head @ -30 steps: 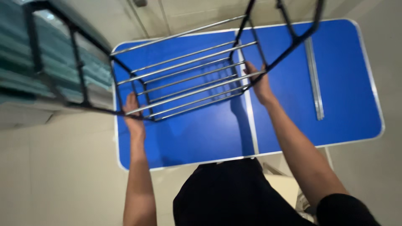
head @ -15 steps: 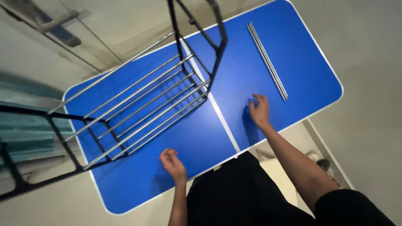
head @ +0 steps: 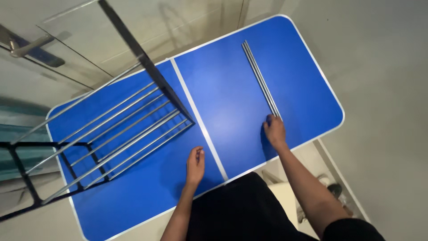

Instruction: The person assembles a metal dish rack by inserting horizontal rods into the side frames and adjusting the structure on a blue table. The rack is progressively built and repositioned until it stands upright.

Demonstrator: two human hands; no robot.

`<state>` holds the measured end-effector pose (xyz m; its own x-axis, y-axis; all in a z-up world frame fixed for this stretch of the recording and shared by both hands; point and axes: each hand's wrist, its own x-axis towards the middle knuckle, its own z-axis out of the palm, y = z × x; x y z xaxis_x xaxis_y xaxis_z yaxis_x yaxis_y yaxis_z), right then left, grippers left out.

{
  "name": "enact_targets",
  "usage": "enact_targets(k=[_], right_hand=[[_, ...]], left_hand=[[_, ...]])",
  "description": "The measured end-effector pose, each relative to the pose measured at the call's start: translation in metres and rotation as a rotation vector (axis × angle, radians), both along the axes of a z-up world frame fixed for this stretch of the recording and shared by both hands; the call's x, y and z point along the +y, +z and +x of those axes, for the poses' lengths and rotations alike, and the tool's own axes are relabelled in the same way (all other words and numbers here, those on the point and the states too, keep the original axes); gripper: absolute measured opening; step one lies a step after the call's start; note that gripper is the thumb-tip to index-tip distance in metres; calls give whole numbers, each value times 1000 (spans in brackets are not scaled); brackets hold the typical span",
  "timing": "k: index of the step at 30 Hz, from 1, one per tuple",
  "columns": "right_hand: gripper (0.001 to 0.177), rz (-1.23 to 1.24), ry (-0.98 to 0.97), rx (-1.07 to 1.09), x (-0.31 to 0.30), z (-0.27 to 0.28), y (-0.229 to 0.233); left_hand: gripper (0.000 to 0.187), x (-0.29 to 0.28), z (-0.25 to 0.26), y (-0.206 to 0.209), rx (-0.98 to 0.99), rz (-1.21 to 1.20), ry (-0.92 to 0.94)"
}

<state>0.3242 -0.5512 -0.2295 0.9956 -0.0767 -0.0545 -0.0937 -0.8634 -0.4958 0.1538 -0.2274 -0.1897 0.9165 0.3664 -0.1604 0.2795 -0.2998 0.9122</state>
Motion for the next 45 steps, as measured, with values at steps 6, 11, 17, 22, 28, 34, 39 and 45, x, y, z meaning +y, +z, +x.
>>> enact_targets(k=[6, 11, 17, 22, 28, 34, 39, 45], right_hand=[[42, 17, 15, -157, -7, 11, 2], [22, -37, 140, -62, -10, 15, -12], [32, 479, 87, 504, 10, -15, 2], [30, 334, 449, 210, 10, -46, 45], [29, 219, 836, 250, 16, -39, 88], [26, 159, 1015, 241, 63, -36, 111], [19, 23, 1149, 246, 101, -37, 132], [21, 80, 1341, 86, 148, -26, 178]], left_hand=[[23, -30, 16, -8, -50, 33, -24], [21, -47, 32, -7, -18, -61, -32], [17, -70, 41, 19, -88, -4, -28], [29, -78, 57, 101, -212, -36, 67], [59, -60, 34, 192, -462, -236, 92], [49, -30, -12, 212, -690, -448, 454], [44, 4, -55, 220, -618, -100, 673], [32, 42, -75, 240, -838, -185, 795]])
